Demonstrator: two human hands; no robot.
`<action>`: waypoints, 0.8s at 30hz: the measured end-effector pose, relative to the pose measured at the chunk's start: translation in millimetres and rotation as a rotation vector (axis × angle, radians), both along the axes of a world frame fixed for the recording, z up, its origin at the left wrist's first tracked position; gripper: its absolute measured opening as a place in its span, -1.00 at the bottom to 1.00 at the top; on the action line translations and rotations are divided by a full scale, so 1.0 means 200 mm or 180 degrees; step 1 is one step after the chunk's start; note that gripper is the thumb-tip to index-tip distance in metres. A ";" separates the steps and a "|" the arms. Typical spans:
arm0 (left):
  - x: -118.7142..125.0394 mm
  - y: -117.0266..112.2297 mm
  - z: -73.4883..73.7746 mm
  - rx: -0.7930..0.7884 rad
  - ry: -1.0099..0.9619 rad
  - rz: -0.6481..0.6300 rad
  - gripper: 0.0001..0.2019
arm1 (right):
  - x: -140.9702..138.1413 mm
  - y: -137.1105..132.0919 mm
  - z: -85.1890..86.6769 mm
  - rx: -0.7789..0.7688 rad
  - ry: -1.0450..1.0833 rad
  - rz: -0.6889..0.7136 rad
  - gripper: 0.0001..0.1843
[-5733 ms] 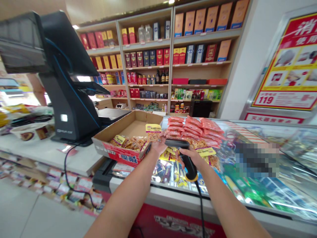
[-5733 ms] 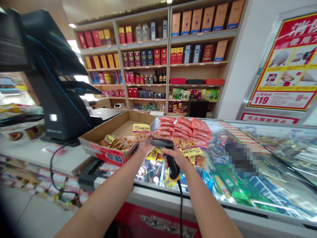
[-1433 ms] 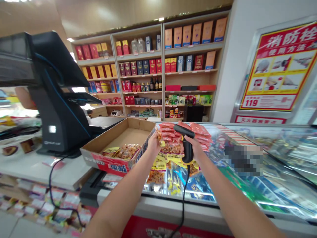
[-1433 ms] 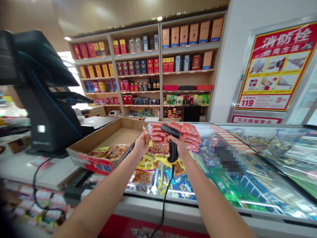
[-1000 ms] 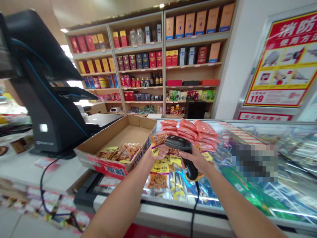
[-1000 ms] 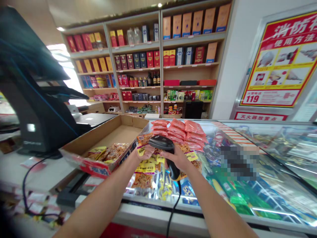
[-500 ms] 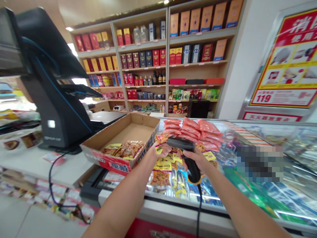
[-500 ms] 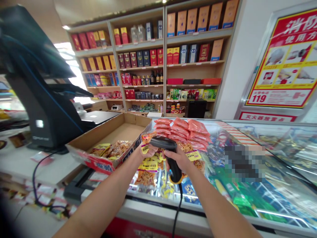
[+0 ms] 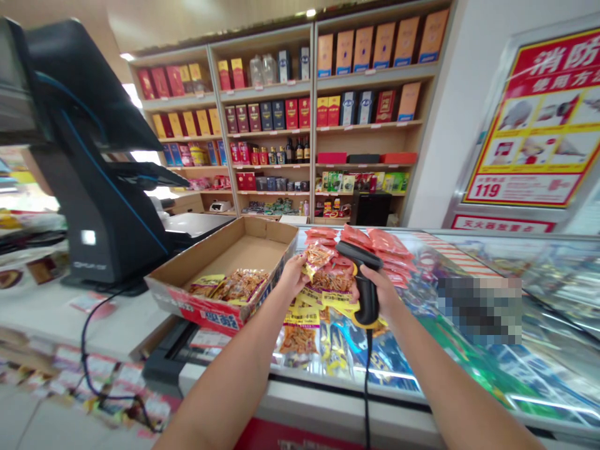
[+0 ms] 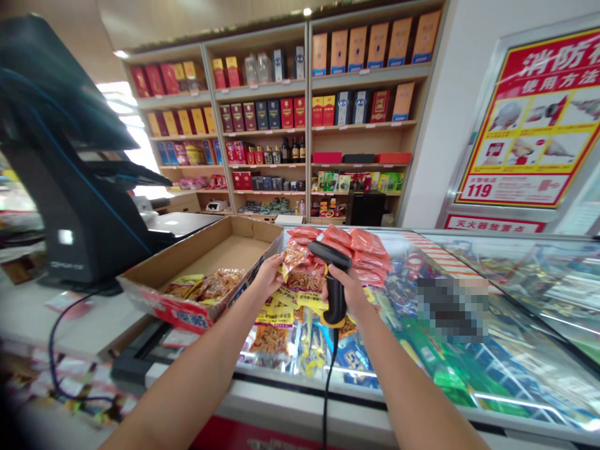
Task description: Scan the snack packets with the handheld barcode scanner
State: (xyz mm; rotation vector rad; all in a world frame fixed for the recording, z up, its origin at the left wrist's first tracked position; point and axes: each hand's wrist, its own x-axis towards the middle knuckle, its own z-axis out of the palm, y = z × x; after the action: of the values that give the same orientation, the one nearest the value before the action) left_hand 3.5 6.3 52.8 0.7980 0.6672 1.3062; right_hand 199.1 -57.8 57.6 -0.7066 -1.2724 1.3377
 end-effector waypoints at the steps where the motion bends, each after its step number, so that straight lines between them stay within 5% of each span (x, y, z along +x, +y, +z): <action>1: 0.01 0.01 -0.01 0.0183 0.0159 0.0268 -0.77 | 0.01 0.01 0.00 -0.0012 0.0059 -0.0025 -0.63; 8: -0.02 0.03 -0.08 0.1318 0.2701 0.1911 -0.86 | 0.03 0.03 0.01 -0.0022 0.0235 -0.0196 -0.66; 12: -0.01 -0.06 -0.03 0.1985 0.3713 0.2747 -0.70 | 0.04 0.04 -0.01 -0.0047 0.0308 -0.0088 -0.65; 15: 0.01 -0.18 0.07 0.2263 0.3721 0.2690 -0.76 | 0.04 0.05 -0.02 -0.0024 0.0339 -0.0077 -0.66; 18: -0.09 -0.23 0.21 0.2196 0.3356 0.2174 -0.92 | 0.04 0.06 -0.04 -0.0032 0.0357 -0.0138 -0.66; 20: -0.26 -0.21 0.31 0.1792 0.3629 0.1888 -0.90 | 0.04 0.07 -0.05 -0.0047 0.0378 -0.0158 -0.66; 24: -0.73 -0.09 0.43 0.1099 0.5525 0.1342 -0.85 | 0.03 0.07 -0.06 -0.0040 0.0362 -0.0181 -0.66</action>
State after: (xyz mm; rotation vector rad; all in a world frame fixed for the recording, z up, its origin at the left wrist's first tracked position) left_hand -142.9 -12.5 138.3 2.1596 2.0511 0.7905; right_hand 204.5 -43.9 46.3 -0.6613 -1.1463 1.3219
